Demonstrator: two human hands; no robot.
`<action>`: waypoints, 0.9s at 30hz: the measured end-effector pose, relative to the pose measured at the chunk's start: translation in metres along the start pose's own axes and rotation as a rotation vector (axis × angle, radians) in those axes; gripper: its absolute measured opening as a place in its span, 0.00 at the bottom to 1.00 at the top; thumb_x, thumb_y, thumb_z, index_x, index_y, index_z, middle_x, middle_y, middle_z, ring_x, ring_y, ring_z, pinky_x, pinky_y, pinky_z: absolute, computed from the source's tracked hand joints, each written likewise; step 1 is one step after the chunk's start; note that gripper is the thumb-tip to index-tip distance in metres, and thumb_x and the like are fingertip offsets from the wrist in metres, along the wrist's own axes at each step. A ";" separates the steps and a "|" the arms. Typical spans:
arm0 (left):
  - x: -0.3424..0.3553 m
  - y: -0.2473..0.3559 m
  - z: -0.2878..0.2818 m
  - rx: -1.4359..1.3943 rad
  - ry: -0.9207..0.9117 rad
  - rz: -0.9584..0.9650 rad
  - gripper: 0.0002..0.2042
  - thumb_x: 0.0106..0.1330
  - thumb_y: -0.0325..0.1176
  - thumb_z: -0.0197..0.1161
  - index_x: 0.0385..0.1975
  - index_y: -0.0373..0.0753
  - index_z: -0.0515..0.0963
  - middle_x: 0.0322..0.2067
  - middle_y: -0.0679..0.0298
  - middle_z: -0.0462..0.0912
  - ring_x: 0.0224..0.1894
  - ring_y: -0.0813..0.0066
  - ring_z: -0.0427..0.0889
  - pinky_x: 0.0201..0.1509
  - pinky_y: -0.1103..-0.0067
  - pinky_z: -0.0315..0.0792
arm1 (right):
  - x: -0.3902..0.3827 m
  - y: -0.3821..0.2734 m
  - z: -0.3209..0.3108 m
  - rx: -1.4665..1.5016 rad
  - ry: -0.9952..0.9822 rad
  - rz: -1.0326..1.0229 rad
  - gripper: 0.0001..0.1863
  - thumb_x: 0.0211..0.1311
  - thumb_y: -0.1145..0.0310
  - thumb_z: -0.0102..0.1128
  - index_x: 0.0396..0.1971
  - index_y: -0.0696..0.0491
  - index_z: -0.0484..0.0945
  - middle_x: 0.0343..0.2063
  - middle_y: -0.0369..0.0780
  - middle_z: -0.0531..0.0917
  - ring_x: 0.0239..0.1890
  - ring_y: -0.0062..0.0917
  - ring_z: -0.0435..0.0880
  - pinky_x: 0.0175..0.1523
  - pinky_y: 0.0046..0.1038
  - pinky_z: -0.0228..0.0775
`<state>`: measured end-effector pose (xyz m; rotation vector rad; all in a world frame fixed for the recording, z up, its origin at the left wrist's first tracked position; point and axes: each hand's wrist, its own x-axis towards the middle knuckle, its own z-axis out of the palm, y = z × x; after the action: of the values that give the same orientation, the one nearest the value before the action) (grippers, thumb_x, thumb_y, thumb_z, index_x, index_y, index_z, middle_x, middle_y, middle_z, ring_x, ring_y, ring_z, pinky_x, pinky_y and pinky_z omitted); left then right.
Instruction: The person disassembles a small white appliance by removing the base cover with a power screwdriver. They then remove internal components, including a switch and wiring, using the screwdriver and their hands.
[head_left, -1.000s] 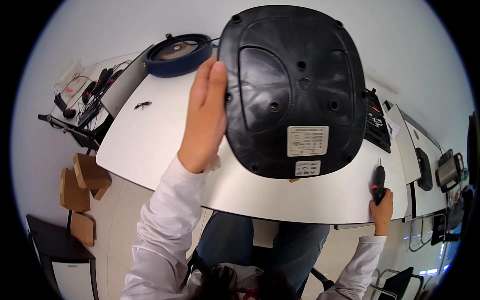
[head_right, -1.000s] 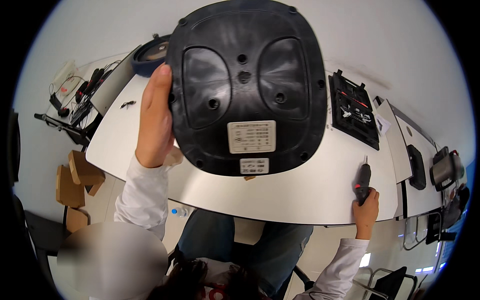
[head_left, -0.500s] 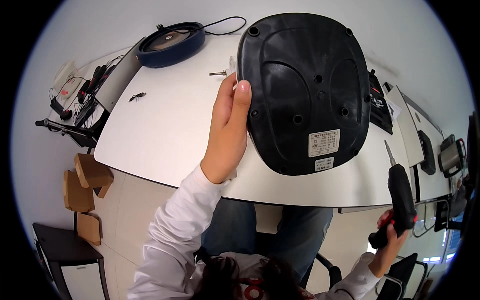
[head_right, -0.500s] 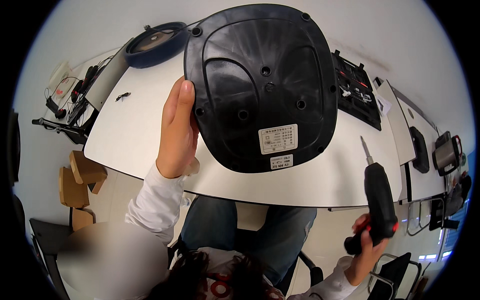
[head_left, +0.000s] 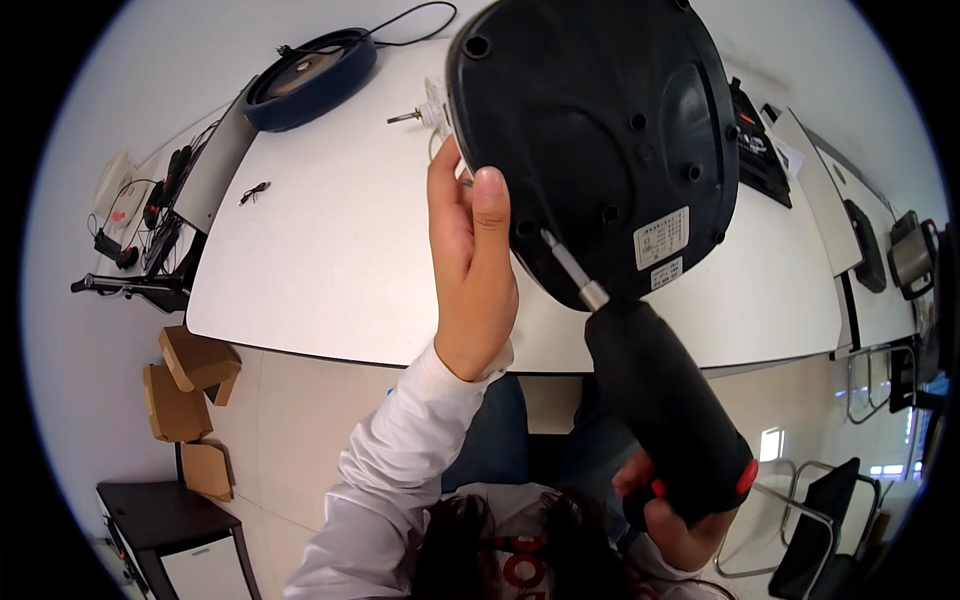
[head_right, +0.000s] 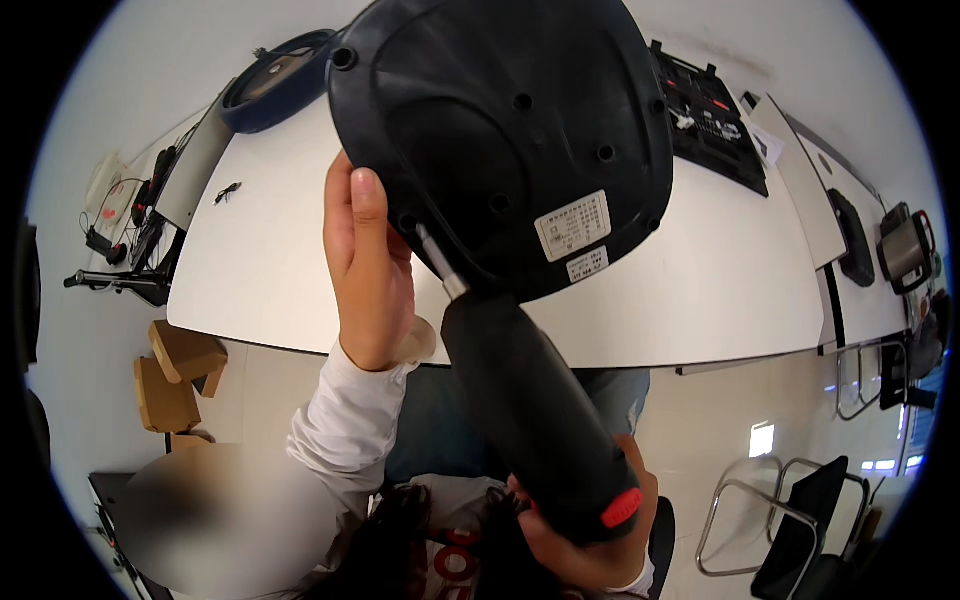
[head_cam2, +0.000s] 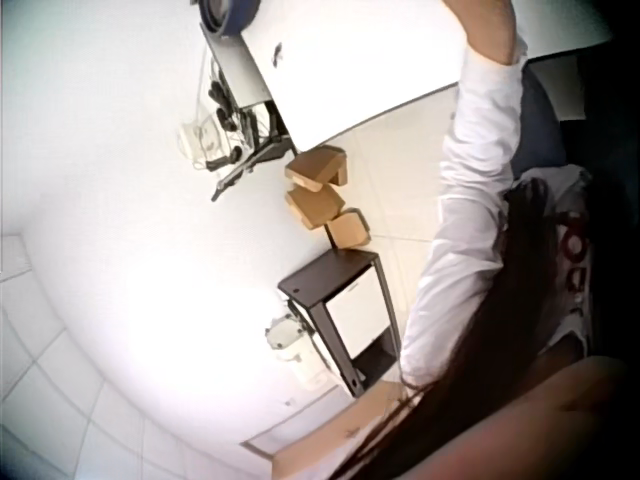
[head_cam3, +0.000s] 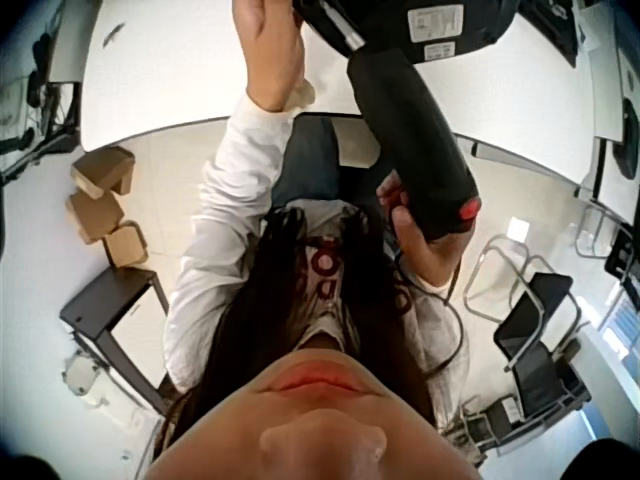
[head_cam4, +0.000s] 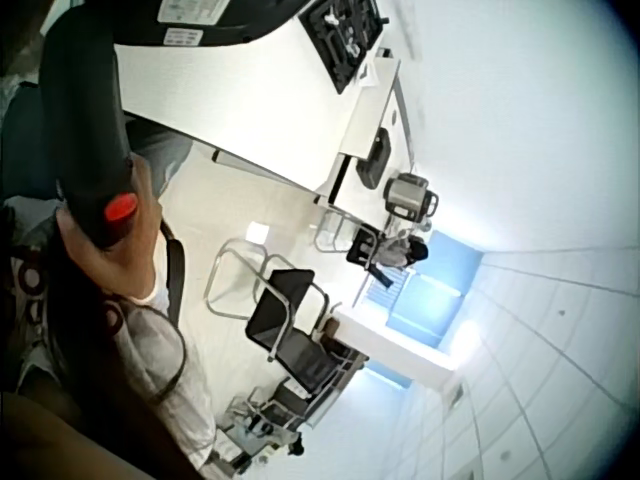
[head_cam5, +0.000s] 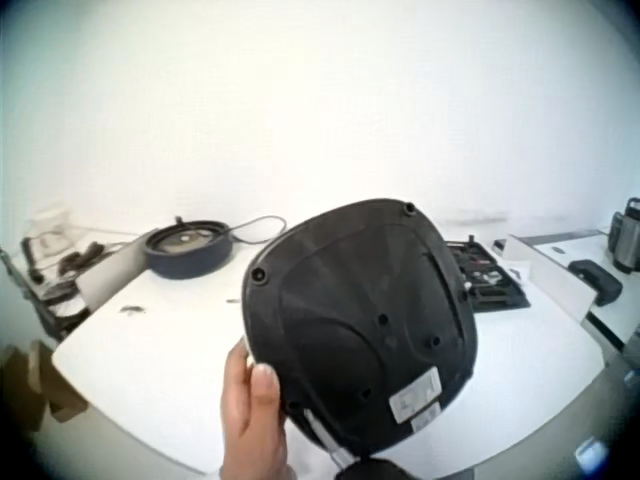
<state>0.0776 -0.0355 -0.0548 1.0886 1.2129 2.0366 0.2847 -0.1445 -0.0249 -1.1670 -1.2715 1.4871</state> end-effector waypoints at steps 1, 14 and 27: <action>-0.002 -0.002 0.001 -0.018 0.003 0.024 0.23 0.74 0.47 0.45 0.59 0.35 0.64 0.48 0.66 0.75 0.48 0.82 0.73 0.53 0.86 0.66 | -0.001 0.006 -0.003 0.000 -0.029 -0.028 0.22 0.35 0.73 0.55 0.37 0.67 0.73 0.27 0.47 0.82 0.30 0.30 0.82 0.41 0.27 0.75; -0.007 -0.003 0.005 -0.031 0.021 -0.001 0.28 0.72 0.49 0.47 0.63 0.36 0.58 0.46 0.68 0.71 0.38 0.87 0.67 0.39 0.90 0.61 | -0.001 0.025 -0.008 -0.122 -0.190 -0.055 0.32 0.36 0.76 0.55 0.50 0.69 0.68 0.30 0.48 0.82 0.30 0.28 0.81 0.41 0.29 0.74; -0.026 -0.036 0.006 -0.062 0.215 -0.020 0.35 0.68 0.59 0.48 0.65 0.37 0.54 0.48 0.64 0.70 0.41 0.82 0.69 0.39 0.87 0.63 | 0.002 0.002 0.011 -0.352 -0.343 -0.037 0.34 0.48 0.58 0.68 0.50 0.63 0.65 0.30 0.47 0.82 0.29 0.31 0.83 0.35 0.29 0.75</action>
<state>0.0981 -0.0362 -0.0950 0.8418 1.2488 2.2052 0.2731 -0.1456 -0.0264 -1.1279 -1.8366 1.5194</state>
